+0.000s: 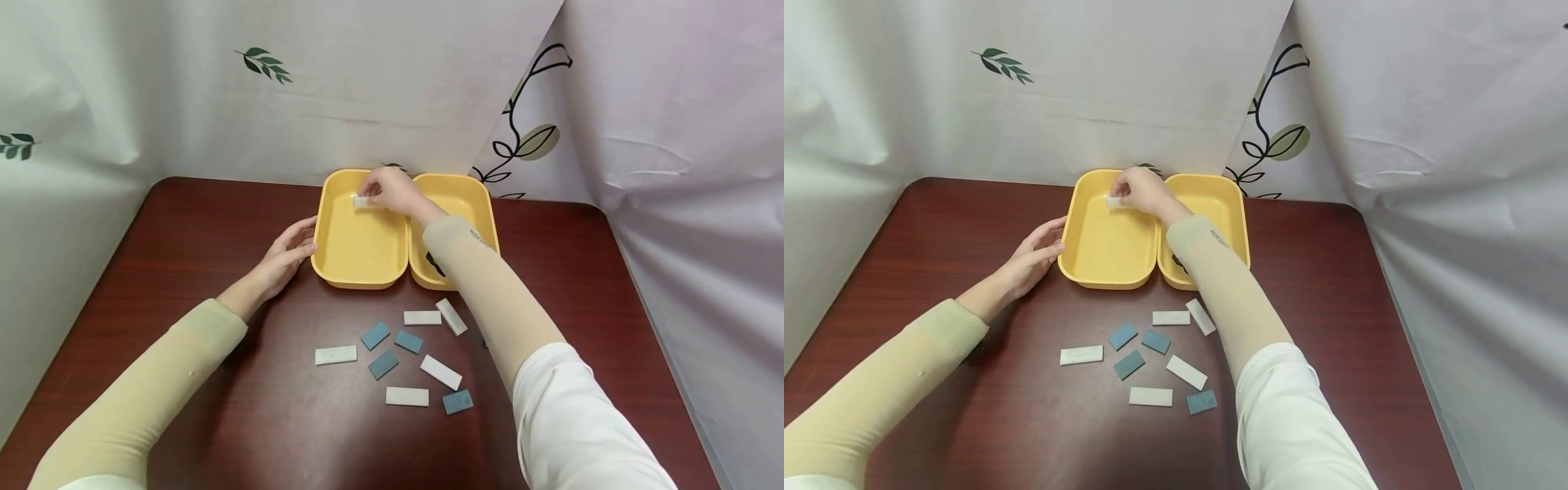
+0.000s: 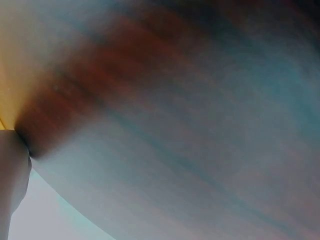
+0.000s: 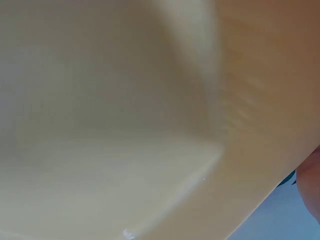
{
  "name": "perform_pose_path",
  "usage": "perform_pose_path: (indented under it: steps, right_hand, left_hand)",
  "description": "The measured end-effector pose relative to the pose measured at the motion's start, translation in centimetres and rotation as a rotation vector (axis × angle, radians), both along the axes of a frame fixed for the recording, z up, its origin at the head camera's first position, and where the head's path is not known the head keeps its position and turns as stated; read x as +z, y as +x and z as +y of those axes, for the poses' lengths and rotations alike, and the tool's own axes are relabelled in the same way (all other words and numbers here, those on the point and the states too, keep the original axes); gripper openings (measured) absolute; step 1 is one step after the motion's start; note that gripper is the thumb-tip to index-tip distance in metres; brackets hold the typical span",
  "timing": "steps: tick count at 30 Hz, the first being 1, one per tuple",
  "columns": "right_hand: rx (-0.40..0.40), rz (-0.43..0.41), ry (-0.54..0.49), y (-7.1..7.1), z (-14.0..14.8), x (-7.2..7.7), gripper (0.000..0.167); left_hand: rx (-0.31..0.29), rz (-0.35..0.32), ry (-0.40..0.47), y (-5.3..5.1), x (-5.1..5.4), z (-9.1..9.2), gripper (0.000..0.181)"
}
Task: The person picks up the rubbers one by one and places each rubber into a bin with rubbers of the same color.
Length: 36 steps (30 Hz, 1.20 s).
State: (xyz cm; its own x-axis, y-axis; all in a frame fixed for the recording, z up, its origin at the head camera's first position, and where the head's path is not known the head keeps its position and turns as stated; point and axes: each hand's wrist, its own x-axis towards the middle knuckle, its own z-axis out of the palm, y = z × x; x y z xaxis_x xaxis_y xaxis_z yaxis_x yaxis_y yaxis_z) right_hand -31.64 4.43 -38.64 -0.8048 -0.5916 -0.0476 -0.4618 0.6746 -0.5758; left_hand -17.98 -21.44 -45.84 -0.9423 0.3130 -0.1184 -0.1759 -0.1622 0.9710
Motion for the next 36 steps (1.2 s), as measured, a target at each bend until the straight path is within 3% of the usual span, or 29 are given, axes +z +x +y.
perform_pose_path:
  steps: [26, 36]
  right_hand:
    - [-0.024, 0.068, 0.14, -0.1, -0.6, -1.2, 0.011]
    - [-0.034, 0.068, 0.099, -0.6, -0.8, -1.0, 0.009]
  left_hand:
    - [0.007, 0.006, -0.008, 0.1, 0.2, 0.2, 0.064]
    - [0.004, 0.014, -0.015, 0.1, 0.0, 0.1, 0.064]
